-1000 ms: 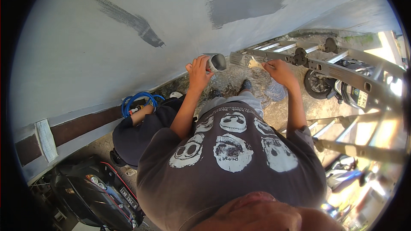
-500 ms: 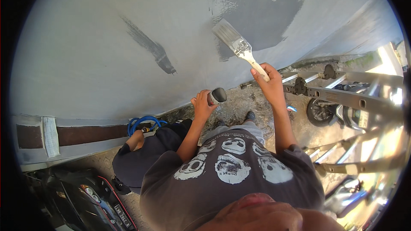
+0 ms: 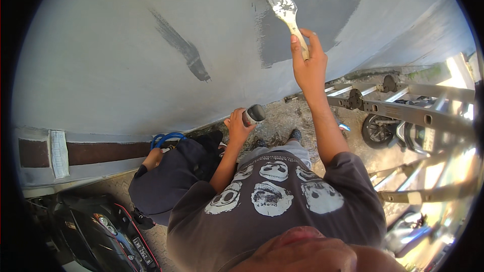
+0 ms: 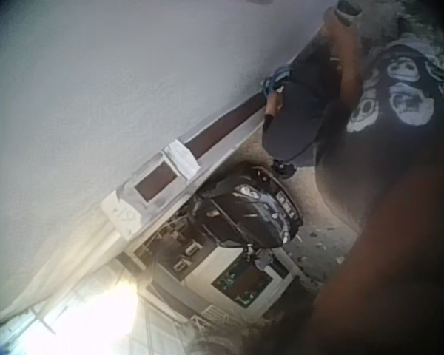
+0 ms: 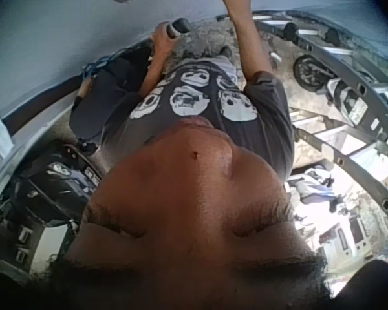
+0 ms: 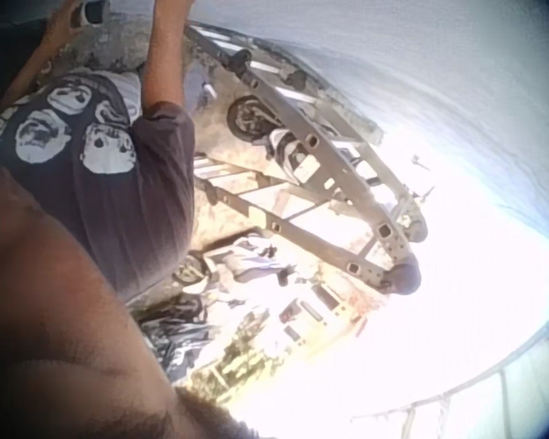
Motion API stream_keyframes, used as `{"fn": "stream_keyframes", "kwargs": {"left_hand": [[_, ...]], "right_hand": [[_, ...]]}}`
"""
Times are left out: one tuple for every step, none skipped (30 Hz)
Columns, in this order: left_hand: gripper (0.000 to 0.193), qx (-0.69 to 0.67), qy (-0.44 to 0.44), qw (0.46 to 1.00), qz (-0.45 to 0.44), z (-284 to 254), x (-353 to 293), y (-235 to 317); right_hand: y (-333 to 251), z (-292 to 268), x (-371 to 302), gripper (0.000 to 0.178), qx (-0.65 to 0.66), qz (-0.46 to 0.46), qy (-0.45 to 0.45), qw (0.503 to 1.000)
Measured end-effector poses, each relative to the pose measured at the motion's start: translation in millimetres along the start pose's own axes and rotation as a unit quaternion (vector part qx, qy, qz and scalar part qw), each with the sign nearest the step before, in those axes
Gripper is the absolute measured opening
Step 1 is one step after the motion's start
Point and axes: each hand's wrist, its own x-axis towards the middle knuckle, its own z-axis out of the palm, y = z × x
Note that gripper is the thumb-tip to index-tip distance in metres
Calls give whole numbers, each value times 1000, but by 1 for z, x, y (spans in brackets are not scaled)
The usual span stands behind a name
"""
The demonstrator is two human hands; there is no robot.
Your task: The person paints a wall using a paint brush and a small container of gray paint.
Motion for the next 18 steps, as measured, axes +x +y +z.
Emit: {"fn": "stream_keyframes", "kwargs": {"left_hand": [[83, -1, -1, 1000, 0, 0, -2, 0], [84, 5, 10, 1000, -9, -2, -6, -2], [84, 9, 17, 1000, -17, -2, -8, -2], [84, 8, 19, 1000, -18, -4, -9, -2], [84, 9, 19, 999, -26, -5, -11, -3], [83, 10, 18, 999, -33, -7, -11, -3], [83, 10, 19, 999, -32, -8, -12, -4], [84, 8, 18, 999, -29, -9, -13, -4], [84, 8, 17, 1000, -25, -10, -13, -4], [84, 8, 17, 1000, -25, -11, -13, -5], [84, 8, 6, 999, -31, -11, -12, -5], [84, 8, -6, 999, -38, -12, -13, -7], [84, 8, -8, 999, -38, -12, -13, -9], [84, 13, 6, 999, -33, -11, -16, -14], [84, 18, 20, 999, -29, -11, -19, -17], [84, 18, 18, 999, -30, -10, -20, -17], [84, 17, 16, 999, -30, -10, -20, -17], [84, 15, 13, 999, -28, -9, -19, -16]], "right_hand": [[16, 7, -7, 26, -8, 31, -32, 999], [38, 22, -24, 25, 0, 31, -44, 999], [67, 36, -44, 25, 4, 35, -53, 998], [93, 47, -66, 27, -8, 84, -87, 993], [122, 56, -90, 28, -22, 133, -121, 984], [156, 65, -117, 29, -43, 150, -126, 980], [187, 73, -137, 30, -64, 165, -133, 975], [214, 78, -150, 30, -64, 165, -131, 975], [237, 80, -161, 31, -93, 190, -153, 965], [239, 82, -164, 32, -120, 213, -178, 953], [244, 83, -161, 32, -120, 214, -176, 953], [239, 82, -149, 33, -94, 242, -177, 949], [229, 81, -133, 34, -69, 268, -178, 944], [203, 77, -114, 33, -25, 275, -175, 945], [170, 69, -93, 33, 18, 282, -171, 944], [141, 58, -74, 32, 57, 276, -172, 944], [112, 44, -58, 31, 95, 270, -169, 943], [84, 28, -46, 31, 128, 270, -168, 939]]}}
